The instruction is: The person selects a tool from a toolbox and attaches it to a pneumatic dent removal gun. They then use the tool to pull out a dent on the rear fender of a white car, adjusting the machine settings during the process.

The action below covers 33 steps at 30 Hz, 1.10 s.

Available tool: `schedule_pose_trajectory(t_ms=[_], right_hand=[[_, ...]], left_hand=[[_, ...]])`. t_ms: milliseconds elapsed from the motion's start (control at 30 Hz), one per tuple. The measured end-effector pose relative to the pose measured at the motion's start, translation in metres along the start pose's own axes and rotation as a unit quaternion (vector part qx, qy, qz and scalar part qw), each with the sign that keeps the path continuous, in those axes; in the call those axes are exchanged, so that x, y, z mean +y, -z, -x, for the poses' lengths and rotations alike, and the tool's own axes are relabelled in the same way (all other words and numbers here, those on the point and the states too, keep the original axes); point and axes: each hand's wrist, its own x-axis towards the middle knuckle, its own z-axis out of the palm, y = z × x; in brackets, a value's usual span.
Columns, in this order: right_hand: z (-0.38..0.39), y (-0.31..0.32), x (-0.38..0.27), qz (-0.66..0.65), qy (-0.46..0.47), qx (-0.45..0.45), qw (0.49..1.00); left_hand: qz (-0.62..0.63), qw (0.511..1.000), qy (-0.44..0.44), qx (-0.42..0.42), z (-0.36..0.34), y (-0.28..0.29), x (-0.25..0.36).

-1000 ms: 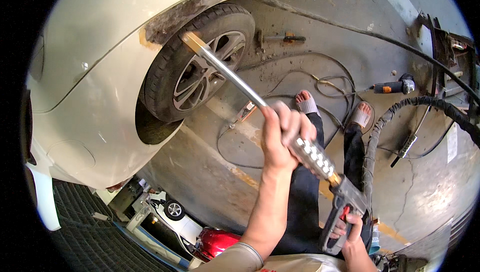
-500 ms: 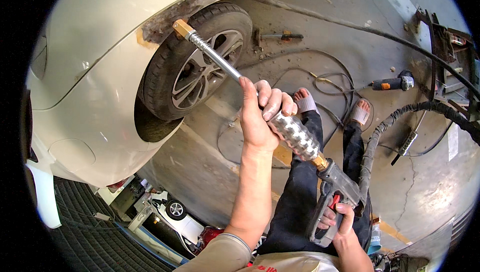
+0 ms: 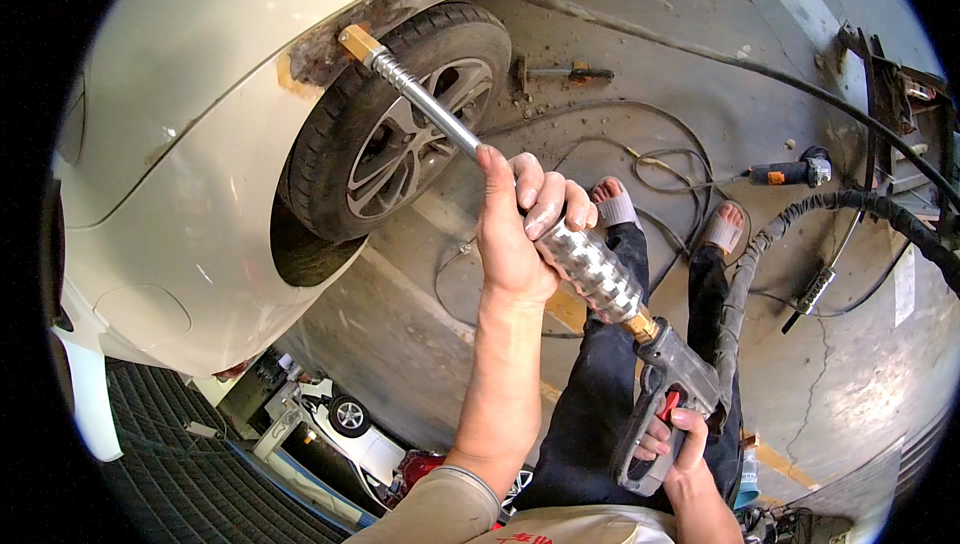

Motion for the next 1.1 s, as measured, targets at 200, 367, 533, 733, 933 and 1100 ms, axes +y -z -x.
schedule_pose_trajectory(t_ms=[200, 367, 533, 733, 933, 1100], right_hand=[[0.003, -0.003, 0.003, -0.005, -0.005, 0.008, 1.0], [0.007, -0.005, 0.004, 0.005, -0.017, 0.018, 1.0], [0.006, -0.003, 0.005, 0.006, -0.01, -0.011, 1.0], [0.004, 0.003, 0.004, -0.016, -0.01, -0.017, 1.0], [-0.007, 0.011, -0.012, 0.01, -0.076, -0.008, 0.997], [0.029, 0.038, -0.011, -0.02, 0.022, 0.039, 0.999]], left_hand=[[-0.003, 0.999, 0.014, -0.029, 0.001, 0.002, 0.002], [0.021, 0.999, 0.02, -0.034, 0.002, 0.0, 0.002], [-0.006, 0.999, 0.017, -0.031, 0.001, -0.001, 0.001], [-0.092, 0.993, -0.062, 0.051, -0.032, -0.011, 0.047], [-0.065, 0.995, -0.07, 0.016, 0.024, 0.016, 0.013], [0.034, 0.999, 0.034, 0.015, 0.036, 0.014, -0.059]])
